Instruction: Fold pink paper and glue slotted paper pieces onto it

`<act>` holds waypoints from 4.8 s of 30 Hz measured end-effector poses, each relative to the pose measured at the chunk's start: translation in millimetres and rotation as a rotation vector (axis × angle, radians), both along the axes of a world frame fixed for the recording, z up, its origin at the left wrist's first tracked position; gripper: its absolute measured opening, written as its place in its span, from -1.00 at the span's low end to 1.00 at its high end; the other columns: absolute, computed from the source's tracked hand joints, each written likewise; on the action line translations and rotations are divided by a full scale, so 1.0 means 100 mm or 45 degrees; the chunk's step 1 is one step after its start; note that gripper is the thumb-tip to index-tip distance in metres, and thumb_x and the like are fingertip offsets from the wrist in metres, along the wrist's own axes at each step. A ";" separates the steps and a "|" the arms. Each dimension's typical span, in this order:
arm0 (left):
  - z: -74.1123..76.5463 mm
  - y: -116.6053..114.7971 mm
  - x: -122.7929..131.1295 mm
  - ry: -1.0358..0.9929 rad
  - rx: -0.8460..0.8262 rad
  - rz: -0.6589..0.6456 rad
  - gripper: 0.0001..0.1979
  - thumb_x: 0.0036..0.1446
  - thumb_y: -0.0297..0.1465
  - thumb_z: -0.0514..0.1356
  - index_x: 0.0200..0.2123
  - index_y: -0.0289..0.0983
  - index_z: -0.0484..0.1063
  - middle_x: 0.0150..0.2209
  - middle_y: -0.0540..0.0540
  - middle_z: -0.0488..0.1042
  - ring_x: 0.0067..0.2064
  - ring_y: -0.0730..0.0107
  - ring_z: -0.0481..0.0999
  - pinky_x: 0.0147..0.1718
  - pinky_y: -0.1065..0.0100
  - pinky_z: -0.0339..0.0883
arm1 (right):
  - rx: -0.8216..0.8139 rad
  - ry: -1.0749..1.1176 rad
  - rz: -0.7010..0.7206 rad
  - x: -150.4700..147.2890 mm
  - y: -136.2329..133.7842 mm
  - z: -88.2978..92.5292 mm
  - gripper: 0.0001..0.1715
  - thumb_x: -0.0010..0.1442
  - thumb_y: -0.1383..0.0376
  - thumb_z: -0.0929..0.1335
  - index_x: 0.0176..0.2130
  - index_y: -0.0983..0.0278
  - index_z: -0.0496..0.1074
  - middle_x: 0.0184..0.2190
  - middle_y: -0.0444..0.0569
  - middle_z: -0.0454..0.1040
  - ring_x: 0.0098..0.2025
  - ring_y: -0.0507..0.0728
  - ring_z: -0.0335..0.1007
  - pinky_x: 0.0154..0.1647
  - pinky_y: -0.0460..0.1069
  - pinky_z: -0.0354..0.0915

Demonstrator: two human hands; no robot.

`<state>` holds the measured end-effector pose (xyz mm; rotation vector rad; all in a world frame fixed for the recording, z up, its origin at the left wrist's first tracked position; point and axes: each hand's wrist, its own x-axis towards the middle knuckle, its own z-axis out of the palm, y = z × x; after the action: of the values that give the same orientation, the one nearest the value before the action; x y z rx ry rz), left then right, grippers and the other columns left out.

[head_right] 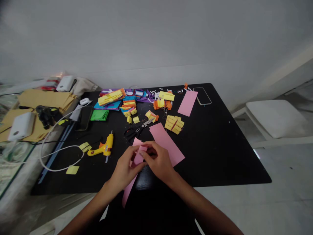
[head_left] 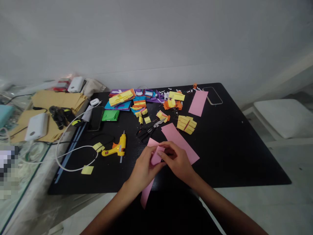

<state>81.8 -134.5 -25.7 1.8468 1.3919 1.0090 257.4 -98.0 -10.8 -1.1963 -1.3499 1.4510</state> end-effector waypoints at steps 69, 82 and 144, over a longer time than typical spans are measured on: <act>-0.08 0.05 -0.18 0.604 0.222 -0.549 -0.59 0.47 -0.53 0.14 0.32 -0.25 0.46 0.20 -0.24 0.60 0.23 0.07 0.59 0.25 -0.06 0.49 | 1.020 -0.901 0.490 0.95 -0.22 -0.42 -0.64 0.48 0.46 0.37 0.14 0.20 0.64 0.10 0.06 0.71 0.16 0.28 0.64 0.20 0.26 0.62; -0.32 -0.04 -0.08 0.520 0.220 -0.422 -0.58 0.49 -0.55 0.09 0.28 -0.19 0.52 0.18 -0.24 0.58 0.20 0.05 0.56 0.20 -0.01 0.49 | 0.943 -0.812 0.598 0.99 -0.18 -0.38 -0.62 0.50 0.45 0.34 0.17 0.21 0.61 0.11 0.07 0.68 0.19 0.26 0.60 0.27 0.24 0.60; -0.25 0.16 -0.05 0.596 0.312 -0.481 -0.58 0.45 -0.50 0.18 0.31 -0.34 0.46 0.30 -0.32 0.55 0.37 -0.03 0.51 0.32 -0.11 0.45 | 1.091 -1.076 0.103 0.51 -0.05 -0.57 -0.75 0.50 0.41 0.35 0.00 0.30 0.64 -0.07 0.12 0.63 0.03 0.25 0.48 0.13 0.15 0.42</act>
<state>77.1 -118.8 -50.5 2.5295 1.1259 0.5946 308.1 -103.3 -68.2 -1.1634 -2.2671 0.2265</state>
